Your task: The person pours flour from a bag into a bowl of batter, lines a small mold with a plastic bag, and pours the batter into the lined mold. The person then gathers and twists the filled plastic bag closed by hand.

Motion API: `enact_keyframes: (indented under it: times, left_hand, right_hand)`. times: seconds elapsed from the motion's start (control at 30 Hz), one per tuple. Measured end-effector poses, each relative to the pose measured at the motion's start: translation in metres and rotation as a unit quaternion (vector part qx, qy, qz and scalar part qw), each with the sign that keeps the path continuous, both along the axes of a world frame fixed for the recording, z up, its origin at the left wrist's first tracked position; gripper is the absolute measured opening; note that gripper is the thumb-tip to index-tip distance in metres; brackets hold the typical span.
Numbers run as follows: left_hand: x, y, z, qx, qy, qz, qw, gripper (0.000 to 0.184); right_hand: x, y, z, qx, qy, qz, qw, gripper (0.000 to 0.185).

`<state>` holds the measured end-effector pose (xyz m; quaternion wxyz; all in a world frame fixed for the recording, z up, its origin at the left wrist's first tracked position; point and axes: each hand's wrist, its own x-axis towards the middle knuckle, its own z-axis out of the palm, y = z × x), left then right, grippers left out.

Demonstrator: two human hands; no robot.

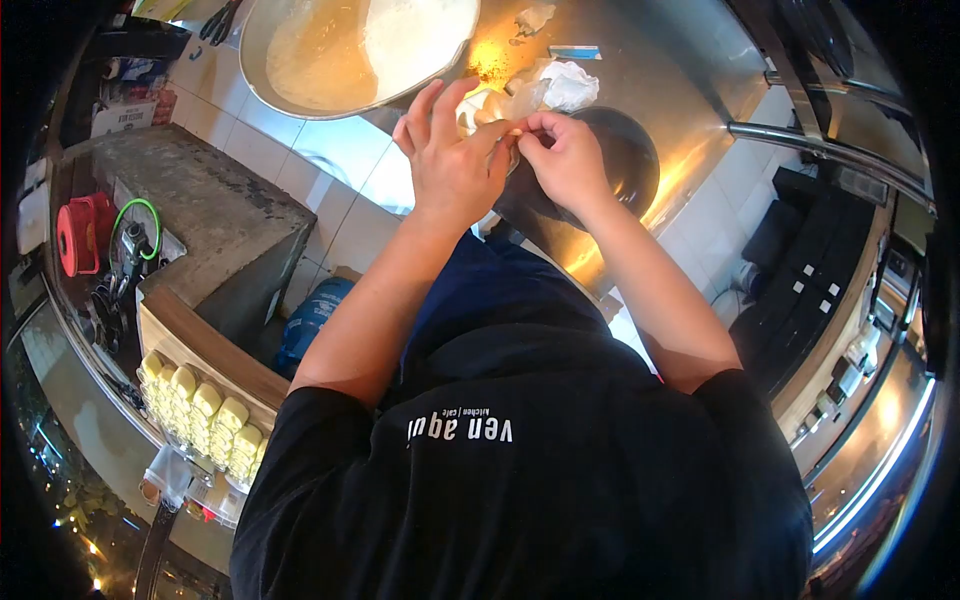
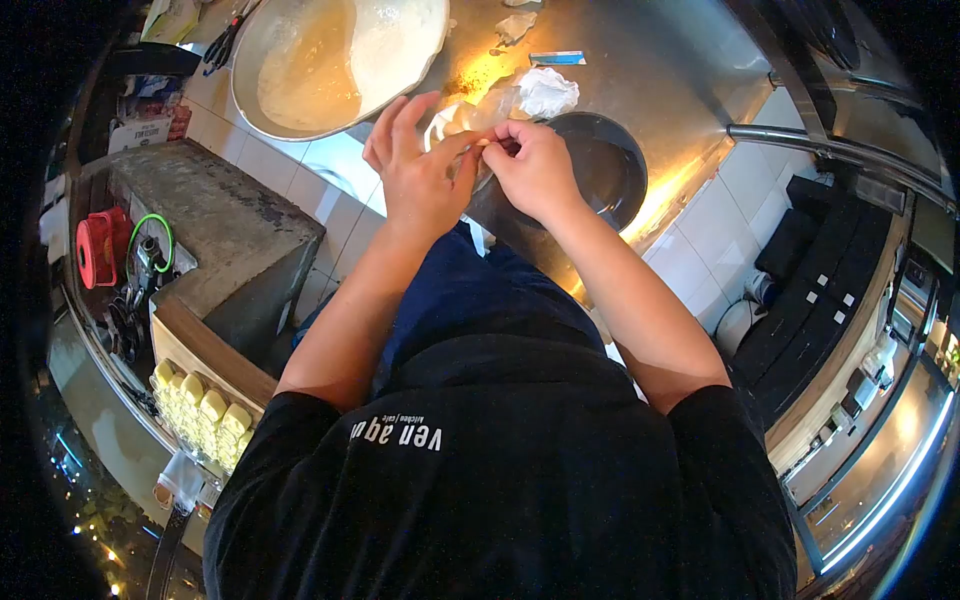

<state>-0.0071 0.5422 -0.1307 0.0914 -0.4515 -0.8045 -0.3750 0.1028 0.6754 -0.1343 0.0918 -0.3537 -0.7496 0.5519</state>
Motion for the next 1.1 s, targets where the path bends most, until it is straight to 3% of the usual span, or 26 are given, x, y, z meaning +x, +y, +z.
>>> enact_keyframes:
  times: [0.17, 0.47, 0.53, 0.57, 0.63, 0.77, 0.83, 0.97, 1.1]
  left_hand:
    - [-0.003, 0.000, 0.000, -0.048, -0.005, -0.047, 0.998, 0.014]
    - [-0.008, -0.002, -0.019, -0.025, -0.215, -0.061, 0.974, 0.010]
    - [-0.011, -0.005, -0.026, -0.027, -0.344, -0.091, 0.934, 0.015]
    - [-0.012, -0.006, -0.031, -0.028, -0.345, -0.091, 0.934, 0.015]
    - [-0.016, -0.005, -0.037, 0.019, -0.463, -0.115, 0.879, 0.016]
    - [-0.020, -0.006, -0.037, 0.037, -0.520, -0.136, 0.843, 0.015]
    - [-0.016, -0.005, -0.034, 0.090, -0.635, -0.088, 0.762, 0.013]
    - [-0.009, -0.004, -0.043, 0.132, -0.661, -0.069, 0.736, 0.013]
    - [-0.007, -0.002, -0.044, 0.116, -0.624, -0.057, 0.771, 0.012]
  right_hand:
    - [0.003, -0.002, 0.005, 0.029, 0.013, -0.014, 0.999, 0.019]
    - [0.003, -0.004, -0.003, 0.005, 0.042, -0.031, 0.999, 0.015]
    - [0.005, -0.002, -0.003, 0.002, 0.043, -0.028, 0.999, 0.015]
    - [0.005, -0.002, -0.003, -0.001, 0.046, -0.023, 0.999, 0.015]
    - [0.005, -0.003, -0.002, -0.008, 0.055, -0.024, 0.998, 0.015]
    - [0.005, -0.004, 0.008, -0.001, 0.066, -0.024, 0.998, 0.014]
    - [0.005, -0.004, 0.013, 0.051, 0.066, -0.009, 0.996, 0.013]
    - [0.006, -0.009, 0.027, 0.149, 0.088, 0.031, 0.985, 0.013]
    - [0.007, -0.012, 0.021, 0.143, 0.062, 0.006, 0.988, 0.016]
